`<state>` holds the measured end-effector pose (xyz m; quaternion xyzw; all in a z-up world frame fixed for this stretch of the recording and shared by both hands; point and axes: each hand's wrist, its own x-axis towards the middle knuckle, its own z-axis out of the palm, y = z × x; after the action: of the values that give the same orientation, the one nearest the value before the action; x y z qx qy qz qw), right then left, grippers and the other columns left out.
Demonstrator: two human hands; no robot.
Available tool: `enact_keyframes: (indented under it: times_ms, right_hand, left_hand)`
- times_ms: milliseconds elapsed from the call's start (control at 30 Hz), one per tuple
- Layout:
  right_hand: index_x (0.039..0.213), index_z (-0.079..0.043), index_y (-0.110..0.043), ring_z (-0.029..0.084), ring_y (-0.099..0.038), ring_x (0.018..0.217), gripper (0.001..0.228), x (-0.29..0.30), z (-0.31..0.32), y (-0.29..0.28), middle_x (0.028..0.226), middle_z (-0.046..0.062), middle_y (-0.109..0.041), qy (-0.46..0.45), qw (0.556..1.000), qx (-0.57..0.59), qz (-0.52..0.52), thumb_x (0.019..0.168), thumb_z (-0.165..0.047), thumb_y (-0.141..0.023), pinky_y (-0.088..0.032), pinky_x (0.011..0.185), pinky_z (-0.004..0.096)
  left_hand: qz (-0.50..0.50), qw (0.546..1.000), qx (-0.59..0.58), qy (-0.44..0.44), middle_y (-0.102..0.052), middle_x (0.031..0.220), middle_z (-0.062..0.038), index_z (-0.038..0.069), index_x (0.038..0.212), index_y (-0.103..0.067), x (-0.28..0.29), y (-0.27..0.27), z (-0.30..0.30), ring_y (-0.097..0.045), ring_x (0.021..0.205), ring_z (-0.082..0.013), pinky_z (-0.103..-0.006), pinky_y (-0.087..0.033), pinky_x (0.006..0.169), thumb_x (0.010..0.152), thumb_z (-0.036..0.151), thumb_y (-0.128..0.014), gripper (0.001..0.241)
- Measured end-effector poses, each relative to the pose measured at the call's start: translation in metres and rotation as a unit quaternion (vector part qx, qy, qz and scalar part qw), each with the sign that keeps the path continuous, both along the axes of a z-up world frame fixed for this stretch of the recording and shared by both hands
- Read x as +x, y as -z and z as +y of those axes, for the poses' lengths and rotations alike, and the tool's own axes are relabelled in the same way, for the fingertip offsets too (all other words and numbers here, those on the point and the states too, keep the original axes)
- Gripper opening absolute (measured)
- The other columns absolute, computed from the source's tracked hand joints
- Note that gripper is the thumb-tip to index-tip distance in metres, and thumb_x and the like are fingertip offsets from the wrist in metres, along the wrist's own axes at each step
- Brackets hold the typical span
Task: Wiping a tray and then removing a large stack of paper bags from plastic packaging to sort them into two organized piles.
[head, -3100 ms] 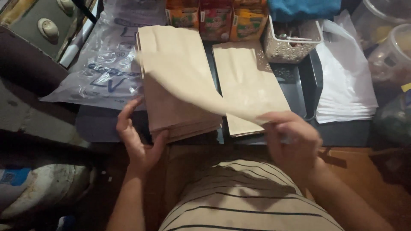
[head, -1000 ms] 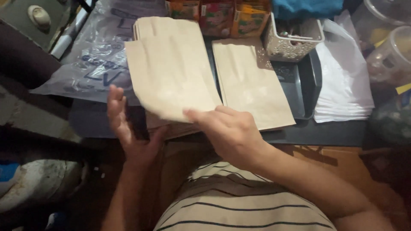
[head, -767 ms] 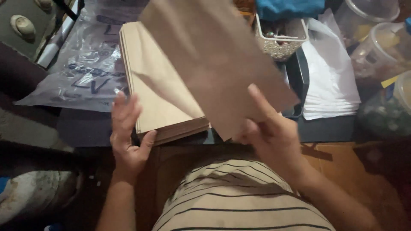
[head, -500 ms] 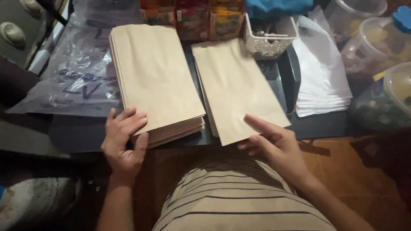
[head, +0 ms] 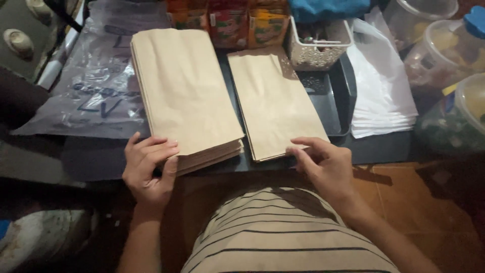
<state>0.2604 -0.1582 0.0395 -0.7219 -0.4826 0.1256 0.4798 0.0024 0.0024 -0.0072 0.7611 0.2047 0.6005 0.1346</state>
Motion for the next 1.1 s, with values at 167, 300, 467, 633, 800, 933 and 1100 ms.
enact_keyframes:
  times_ms: [167, 300, 467, 633, 800, 933, 1100]
  right_hand:
    - [0.087, -0.013, -0.074, 0.025, -0.060, 0.048, 0.014, -0.014, 0.012, -0.010, 0.055, 0.004, -0.063, -0.112, 0.948, 0.145, -0.262, 0.079, -0.004, -0.068, -0.048, 0.046, 0.032]
    - [0.087, -0.013, -0.072, 0.021, -0.057, 0.053, 0.007, -0.051, 0.051, -0.021, 0.062, 0.001, -0.058, -0.199, 0.888, 0.280, -0.307, 0.083, -0.010, -0.067, -0.050, 0.053, 0.028]
    - [0.106, -0.001, -0.062, 0.033, -0.066, 0.091, 0.031, -0.075, 0.090, -0.010, 0.091, 0.015, -0.066, -0.223, 0.858, 0.228, -0.402, 0.086, -0.025, -0.065, -0.054, 0.079, 0.040]
    - [0.100, -0.008, -0.066, 0.026, -0.068, 0.087, 0.014, -0.066, 0.081, -0.006, 0.081, 0.007, -0.067, -0.234, 0.880, 0.207, -0.359, 0.092, -0.015, -0.057, -0.054, 0.075, 0.034]
    - [0.108, -0.008, -0.065, 0.027, -0.070, 0.073, 0.027, -0.055, 0.059, -0.025, 0.071, 0.005, -0.069, -0.248, 0.921, 0.228, -0.194, 0.091, -0.001, -0.046, -0.057, 0.068, 0.036]
    - [0.132, -0.005, -0.044, 0.023, -0.058, 0.070, 0.042, -0.024, 0.036, -0.005, 0.089, 0.010, -0.063, -0.176, 0.911, 0.235, -0.289, 0.093, 0.000, -0.058, -0.052, 0.067, 0.035]
    - [0.117, -0.013, -0.036, 0.021, -0.069, 0.059, 0.049, 0.001, 0.000, 0.016, 0.081, 0.014, -0.065, -0.046, 0.964, 0.138, -0.221, 0.083, -0.014, -0.071, -0.053, 0.048, 0.032]
  left_hand:
    - [-0.017, 0.999, 0.028, 0.000, -0.069, 0.082, -0.004, 0.010, 0.079, -0.070, 0.000, 0.005, 0.001, -0.064, 0.086, -0.0256, -0.0440, -0.031, 0.107, 0.084, 0.020, -0.073, 0.012]
    - [-0.027, 0.999, 0.046, 0.003, -0.068, 0.078, -0.001, 0.011, 0.077, -0.071, 0.000, 0.012, 0.004, -0.062, 0.081, -0.0227, -0.0450, -0.033, 0.105, 0.083, 0.027, -0.073, 0.017]
    - [-0.029, 0.999, 0.036, -0.016, -0.068, 0.081, -0.002, 0.011, 0.074, -0.070, 0.001, 0.011, 0.003, -0.058, 0.086, -0.0248, -0.0415, -0.036, 0.105, 0.078, 0.015, -0.079, 0.010]
    - [-0.070, 0.997, 0.040, -0.020, -0.049, 0.121, -0.018, 0.002, 0.108, -0.049, 0.004, 0.008, 0.009, -0.041, 0.118, -0.0352, -0.0452, -0.030, 0.108, 0.080, 0.032, -0.076, 0.049]
    - [-0.079, 0.996, -0.026, 0.043, -0.011, 0.153, -0.025, 0.004, 0.148, -0.008, 0.000, 0.008, 0.001, -0.018, 0.142, -0.0384, -0.0496, -0.015, 0.120, 0.079, 0.029, -0.078, 0.101]
    - [-0.060, 0.993, -0.093, 0.048, -0.009, 0.161, -0.016, 0.020, 0.152, -0.005, -0.002, 0.003, -0.007, -0.017, 0.153, -0.0358, -0.0490, -0.017, 0.128, 0.082, 0.018, -0.070, 0.095]
    - [0.006, 0.994, -0.078, 0.073, -0.015, 0.158, -0.016, 0.015, 0.149, -0.019, -0.004, -0.002, -0.003, -0.014, 0.152, -0.0318, -0.0476, -0.011, 0.129, 0.088, 0.009, -0.064, 0.075]
